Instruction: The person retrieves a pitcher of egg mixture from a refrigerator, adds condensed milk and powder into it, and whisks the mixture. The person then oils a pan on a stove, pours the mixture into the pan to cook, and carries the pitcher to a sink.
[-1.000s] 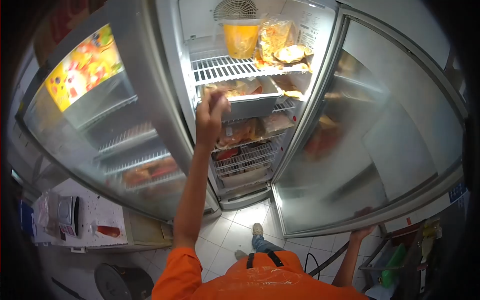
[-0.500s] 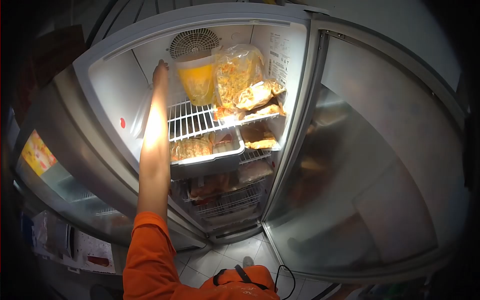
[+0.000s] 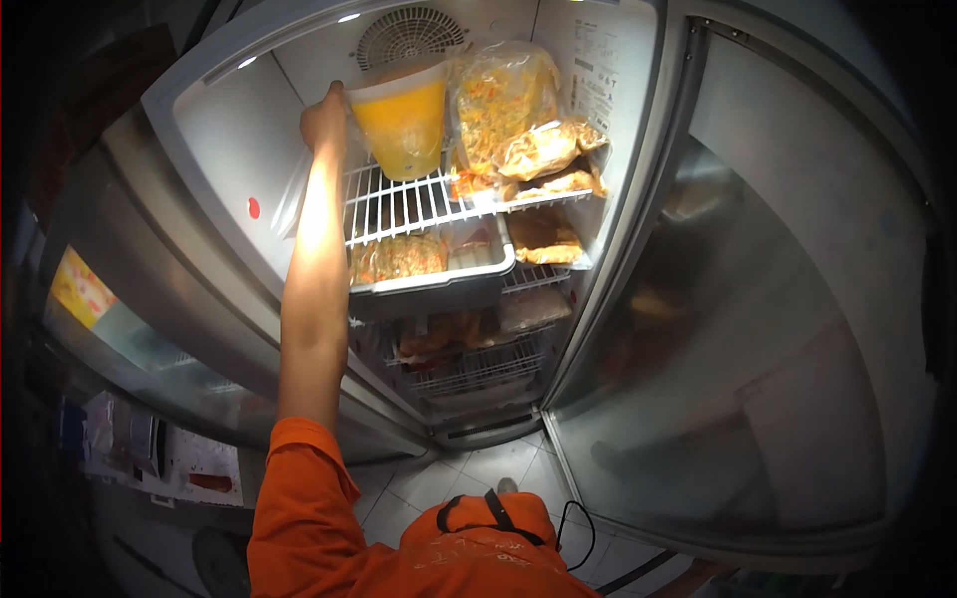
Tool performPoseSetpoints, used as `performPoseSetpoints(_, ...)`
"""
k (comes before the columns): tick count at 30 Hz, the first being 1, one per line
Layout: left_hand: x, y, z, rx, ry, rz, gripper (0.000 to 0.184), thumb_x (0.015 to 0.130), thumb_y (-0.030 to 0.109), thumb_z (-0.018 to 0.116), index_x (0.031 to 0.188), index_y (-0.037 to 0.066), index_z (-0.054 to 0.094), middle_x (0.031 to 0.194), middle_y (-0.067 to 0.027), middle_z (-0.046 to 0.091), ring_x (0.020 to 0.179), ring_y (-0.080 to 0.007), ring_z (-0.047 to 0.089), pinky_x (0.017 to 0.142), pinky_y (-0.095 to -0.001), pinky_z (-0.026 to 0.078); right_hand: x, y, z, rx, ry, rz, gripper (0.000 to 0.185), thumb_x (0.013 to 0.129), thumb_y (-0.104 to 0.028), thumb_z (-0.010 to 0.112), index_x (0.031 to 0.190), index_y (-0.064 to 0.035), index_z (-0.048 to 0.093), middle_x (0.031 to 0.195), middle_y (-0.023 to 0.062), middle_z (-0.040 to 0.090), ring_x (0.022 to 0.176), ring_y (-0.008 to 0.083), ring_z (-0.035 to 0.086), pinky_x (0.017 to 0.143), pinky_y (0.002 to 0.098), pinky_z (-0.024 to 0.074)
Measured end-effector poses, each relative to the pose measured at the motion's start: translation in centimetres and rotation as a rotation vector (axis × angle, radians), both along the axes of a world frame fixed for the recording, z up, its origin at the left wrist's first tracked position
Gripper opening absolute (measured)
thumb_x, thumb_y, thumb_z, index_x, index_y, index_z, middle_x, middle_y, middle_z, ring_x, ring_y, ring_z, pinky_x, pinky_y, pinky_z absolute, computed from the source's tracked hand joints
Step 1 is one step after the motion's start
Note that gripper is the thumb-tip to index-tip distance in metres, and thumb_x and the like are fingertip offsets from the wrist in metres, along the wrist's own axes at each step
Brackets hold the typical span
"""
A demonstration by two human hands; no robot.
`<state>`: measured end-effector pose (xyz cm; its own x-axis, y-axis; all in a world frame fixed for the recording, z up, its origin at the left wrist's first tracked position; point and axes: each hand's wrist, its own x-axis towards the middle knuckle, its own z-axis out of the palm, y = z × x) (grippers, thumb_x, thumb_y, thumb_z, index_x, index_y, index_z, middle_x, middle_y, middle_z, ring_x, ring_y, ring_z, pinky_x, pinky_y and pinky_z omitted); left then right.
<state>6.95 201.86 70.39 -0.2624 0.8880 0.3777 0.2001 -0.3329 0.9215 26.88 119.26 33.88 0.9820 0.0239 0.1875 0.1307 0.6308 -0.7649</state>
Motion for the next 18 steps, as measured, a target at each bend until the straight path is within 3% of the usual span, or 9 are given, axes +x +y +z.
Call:
performPoseSetpoints(4,-2.7,-5.2,0.6,-0.081,-0.052,0.076,0.057,0.073,0.053,0.070,0.086,-0.003,0.073,0.090,-0.0205,0.071,0.090,-0.0314,0.067,0.084,-0.0399,0.048,-1.0,-0.8,0.0,0.010,-0.019,0.022,0.071,0.086,-0.057,0.052,0.130,-0.0014,0.051,0.118,0.0113,0.057,0.105,0.0268,0.054,0.095,0.0413,0.0440)
performPoseSetpoints(6,-3.9,-6.0,-0.4,0.035,-0.107,0.028,0.054,0.072,0.051,0.073,0.081,-0.002,0.073,0.085,-0.0181,0.071,0.084,-0.0288,0.066,0.080,-0.0389,0.049,-1.8,-1.1,0.0,0.017,-0.026,0.031,0.071,0.086,-0.056,0.053,0.130,-0.0015,0.051,0.118,0.0115,0.057,0.106,0.0272,0.054,0.096,0.0417,0.0439)
performPoseSetpoints(8,-5.2,-7.1,-0.8,0.062,-0.108,0.008,0.044,0.079,0.045,0.069,0.088,0.003,0.074,0.078,-0.0118,0.069,0.072,-0.0229,0.060,0.072,-0.0383,0.047,-2.7,-1.5,0.0,0.029,-0.041,0.044,0.070,0.086,-0.056,0.053,0.130,-0.0017,0.051,0.119,0.0116,0.057,0.108,0.0276,0.054,0.097,0.0420,0.0438)
performPoseSetpoints(10,-5.4,-12.6,0.8,-0.001,-0.054,0.016,0.032,0.093,0.036,0.060,0.108,0.012,0.075,0.070,-0.0016,0.063,0.054,-0.0136,0.048,0.059,-0.0380,0.043,-3.7,-1.5,0.0,0.041,-0.053,0.059,0.070,0.086,-0.056,0.053,0.130,-0.0018,0.051,0.119,0.0117,0.057,0.109,0.0280,0.054,0.098,0.0424,0.0438)
performPoseSetpoints(12,-6.3,-12.0,0.0,0.044,-0.030,0.090,0.038,0.085,0.047,0.067,0.090,0.011,0.078,0.062,-0.0029,0.063,0.057,-0.0168,0.052,0.065,-0.0364,0.048,-5.0,-1.1,0.4,0.048,-0.077,0.079,0.070,0.086,-0.056,0.054,0.130,-0.0020,0.051,0.120,0.0119,0.057,0.110,0.0284,0.054,0.099,0.0428,0.0437)
performPoseSetpoints(14,-7.8,-18.2,2.5,-0.091,-0.086,0.064,0.046,0.076,0.053,0.072,0.083,0.007,0.077,0.060,-0.0064,0.064,0.061,-0.0200,0.055,0.070,-0.0369,0.049,-6.3,-0.5,0.4,0.072,-0.086,0.093,0.070,0.086,-0.055,0.054,0.130,-0.0021,0.051,0.121,0.0120,0.057,0.111,0.0288,0.054,0.100,0.0432,0.0436)
performPoseSetpoints(15,-8.7,-17.6,2.3,-0.030,-0.072,0.041,0.047,0.071,0.053,0.073,0.079,0.006,0.076,0.068,-0.0076,0.068,0.067,-0.0227,0.060,0.071,-0.0378,0.050,-7.3,-0.1,0.4,0.100,-0.081,0.098,0.070,0.086,-0.055,0.054,0.130,-0.0022,0.051,0.121,0.0121,0.057,0.112,0.0290,0.054,0.101,0.0434,0.0436)
performPoseSetpoints(16,-9.2,-16.6,1.8,0.030,-0.059,0.018,0.048,0.067,0.052,0.075,0.074,0.005,0.075,0.076,-0.0089,0.072,0.072,-0.0255,0.066,0.071,-0.0388,0.051,-7.2,-0.7,-1.2,0.194,0.096,0.062,0.068,0.086,-0.055,0.054,0.129,-0.0027,0.052,0.121,0.0122,0.057,0.113,0.0293,0.054,0.102,0.0444,0.0432)
performPoseSetpoints(18,-9.5,-17.0,1.2,0.124,-0.130,0.039,0.049,0.065,0.053,0.074,0.080,0.006,0.077,0.077,-0.0121,0.072,0.081,-0.0293,0.070,0.075,-0.0408,0.053,-8.3,-0.4,-2.5,0.135,-0.029,0.117,0.066,0.088,-0.056,0.052,0.128,-0.0028,0.053,0.121,0.0119,0.057,0.113,0.0279,0.055,0.101,0.0439,0.0429)
